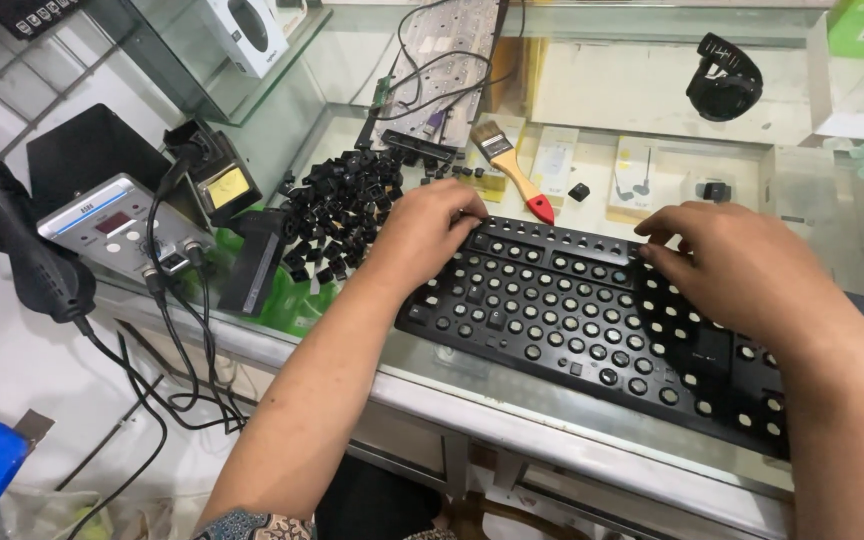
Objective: Manually snapping individual keycaps into a keyboard frame to assemble the device.
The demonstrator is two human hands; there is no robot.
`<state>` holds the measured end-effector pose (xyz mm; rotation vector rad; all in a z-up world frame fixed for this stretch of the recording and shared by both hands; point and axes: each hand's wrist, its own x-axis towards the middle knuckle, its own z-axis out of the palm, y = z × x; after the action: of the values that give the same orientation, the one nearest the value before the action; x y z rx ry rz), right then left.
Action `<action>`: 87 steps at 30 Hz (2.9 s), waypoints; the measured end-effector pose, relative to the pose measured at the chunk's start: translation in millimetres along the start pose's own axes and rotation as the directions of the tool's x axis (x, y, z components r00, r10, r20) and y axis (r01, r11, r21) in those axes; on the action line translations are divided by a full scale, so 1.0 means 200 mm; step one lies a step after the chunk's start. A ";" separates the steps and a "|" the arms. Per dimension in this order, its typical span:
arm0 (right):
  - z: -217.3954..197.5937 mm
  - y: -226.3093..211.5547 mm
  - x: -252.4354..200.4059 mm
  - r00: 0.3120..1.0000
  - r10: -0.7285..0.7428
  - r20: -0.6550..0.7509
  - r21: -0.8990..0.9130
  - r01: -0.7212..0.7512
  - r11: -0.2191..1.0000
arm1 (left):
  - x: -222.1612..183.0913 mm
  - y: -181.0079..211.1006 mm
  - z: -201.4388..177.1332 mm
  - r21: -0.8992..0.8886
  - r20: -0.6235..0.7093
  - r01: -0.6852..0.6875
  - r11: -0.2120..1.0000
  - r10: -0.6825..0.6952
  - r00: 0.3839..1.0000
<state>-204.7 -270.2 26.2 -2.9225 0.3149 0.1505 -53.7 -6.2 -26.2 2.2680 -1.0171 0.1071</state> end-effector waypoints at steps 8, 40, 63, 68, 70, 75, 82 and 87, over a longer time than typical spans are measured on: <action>0.02 0.01 0.01 1.000 -0.014 -0.004 0.001 0.014 1.000 | 0.00 0.00 0.02 0.113 -0.008 -0.037 0.993 0.038 0.999; 0.05 0.04 0.02 0.998 -0.058 -0.009 -0.015 0.058 0.998 | 0.01 -0.07 0.01 0.148 0.021 -0.179 0.973 0.178 0.984; 0.05 0.04 0.03 0.998 -0.043 0.041 -0.053 0.045 0.998 | 0.07 -0.21 0.03 -0.073 -0.264 0.079 0.994 -0.095 0.960; 0.06 0.05 0.04 0.998 -0.044 0.041 -0.055 0.046 0.997 | 0.17 -0.12 -0.02 0.185 -0.078 0.192 0.964 -0.181 0.980; 0.07 0.06 0.05 0.998 -0.033 0.059 -0.062 0.037 0.997 | 0.21 -0.09 -0.01 0.289 -0.003 0.251 0.924 -0.261 0.965; 0.10 0.09 0.07 0.997 -0.075 0.032 -0.078 0.077 0.994 | 0.22 -0.11 -0.03 0.317 -0.122 0.163 0.934 -0.130 0.984; 0.11 0.09 0.07 0.995 -0.097 0.028 -0.121 0.100 0.988 | 0.07 -0.23 -0.46 0.241 -0.276 0.323 0.915 -0.255 0.927; 0.09 0.06 0.06 0.998 -0.033 0.056 -0.130 0.041 0.991 | 0.00 -0.12 -0.49 0.538 0.071 0.323 0.779 -0.424 0.903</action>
<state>-197.9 -281.1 5.6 -3.0450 0.2510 0.2533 -20.8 62.9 38.6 2.9878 -0.6458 -0.0120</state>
